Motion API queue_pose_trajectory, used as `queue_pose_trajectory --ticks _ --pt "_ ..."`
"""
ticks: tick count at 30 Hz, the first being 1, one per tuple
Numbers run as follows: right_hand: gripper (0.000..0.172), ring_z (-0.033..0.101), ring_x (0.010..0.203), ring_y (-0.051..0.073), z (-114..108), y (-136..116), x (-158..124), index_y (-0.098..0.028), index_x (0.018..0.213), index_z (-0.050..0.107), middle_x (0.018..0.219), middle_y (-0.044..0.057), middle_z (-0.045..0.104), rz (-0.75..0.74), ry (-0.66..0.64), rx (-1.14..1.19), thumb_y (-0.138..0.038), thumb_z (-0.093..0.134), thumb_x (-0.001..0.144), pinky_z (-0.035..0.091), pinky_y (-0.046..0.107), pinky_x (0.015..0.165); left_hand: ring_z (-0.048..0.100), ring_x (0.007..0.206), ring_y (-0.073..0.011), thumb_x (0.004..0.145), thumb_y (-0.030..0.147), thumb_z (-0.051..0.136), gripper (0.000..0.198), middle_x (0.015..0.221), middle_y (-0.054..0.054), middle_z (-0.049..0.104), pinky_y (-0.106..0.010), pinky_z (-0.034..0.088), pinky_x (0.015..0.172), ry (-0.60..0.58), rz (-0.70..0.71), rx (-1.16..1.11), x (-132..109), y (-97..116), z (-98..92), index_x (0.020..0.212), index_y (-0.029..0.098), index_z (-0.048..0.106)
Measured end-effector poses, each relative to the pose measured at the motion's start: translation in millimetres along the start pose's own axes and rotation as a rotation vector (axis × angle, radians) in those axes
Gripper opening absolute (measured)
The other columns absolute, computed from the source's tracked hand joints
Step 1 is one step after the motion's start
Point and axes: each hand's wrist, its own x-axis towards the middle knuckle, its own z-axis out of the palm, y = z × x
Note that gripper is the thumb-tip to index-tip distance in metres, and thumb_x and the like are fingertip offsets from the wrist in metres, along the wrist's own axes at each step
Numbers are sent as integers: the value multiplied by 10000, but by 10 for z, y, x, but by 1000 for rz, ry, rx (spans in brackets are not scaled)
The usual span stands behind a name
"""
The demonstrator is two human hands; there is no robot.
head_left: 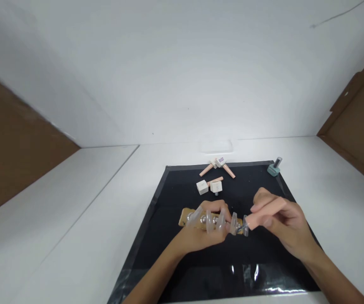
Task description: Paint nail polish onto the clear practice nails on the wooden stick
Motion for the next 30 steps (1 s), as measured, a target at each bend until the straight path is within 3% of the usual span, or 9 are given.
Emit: queue_pose_trajectory --ticks 4,8,13,16,18,21,26,30 --pt "83 585 693 155 22 -16 5 -273 816 689 765 5 720 -26 -70 -99 -255 616 851 462 314 631 397 464 -73 621 119 570 122 512 47 456 -192 311 454 -22 7 37 25 50 17 570 167 470" --pt "108 614 764 179 7 -2 4 -282 851 687 766 6 733 -34 -16 -145 -210 607 857 467 338 679 363 438 -64 610 174 584 155 487 54 425 -195 296 442 -16 -12 61 40 79 39 529 167 451" --pt "112 523 510 126 -59 24 -12 -290 901 684 687 3 665 65 22 135 -320 580 871 444 297 526 367 468 -70 648 219 600 141 527 42 454 -193 305 460 -26 -20 -34 15 41 17 585 164 486" --pt "153 496 549 145 -79 17 -4 -291 962 670 575 -16 535 94 -62 257 -357 568 868 420 302 543 351 465 -66 657 249 616 176 535 45 442 -193 289 457 -36 -35 -75 8 32 3 589 164 477" --pt "160 468 585 149 -76 15 3 -288 887 675 587 -17 484 111 -112 292 -400 565 859 387 292 544 339 458 -63 657 280 628 211 527 50 424 -195 275 452 -43 -49 -78 12 34 3 579 165 470" --pt "244 439 606 149 -61 21 -1 -256 749 667 615 -8 462 148 -133 254 -446 556 852 367 285 551 335 461 -64 655 321 645 245 523 50 422 -197 273 454 -46 -58 -54 20 34 8 575 166 473" --pt "161 456 634 141 -71 0 -21 -257 878 620 696 -6 481 228 -97 131 -410 604 829 371 255 540 342 466 -65 675 296 633 220 534 48 428 -194 269 457 -82 -37 -72 17 19 1 593 162 480" --pt "156 457 611 135 -79 -45 5 -225 788 595 681 -5 489 207 -168 76 -375 603 829 368 259 541 341 468 -61 678 260 618 194 542 52 422 -189 269 458 -108 -39 -104 19 13 -9 595 162 473"
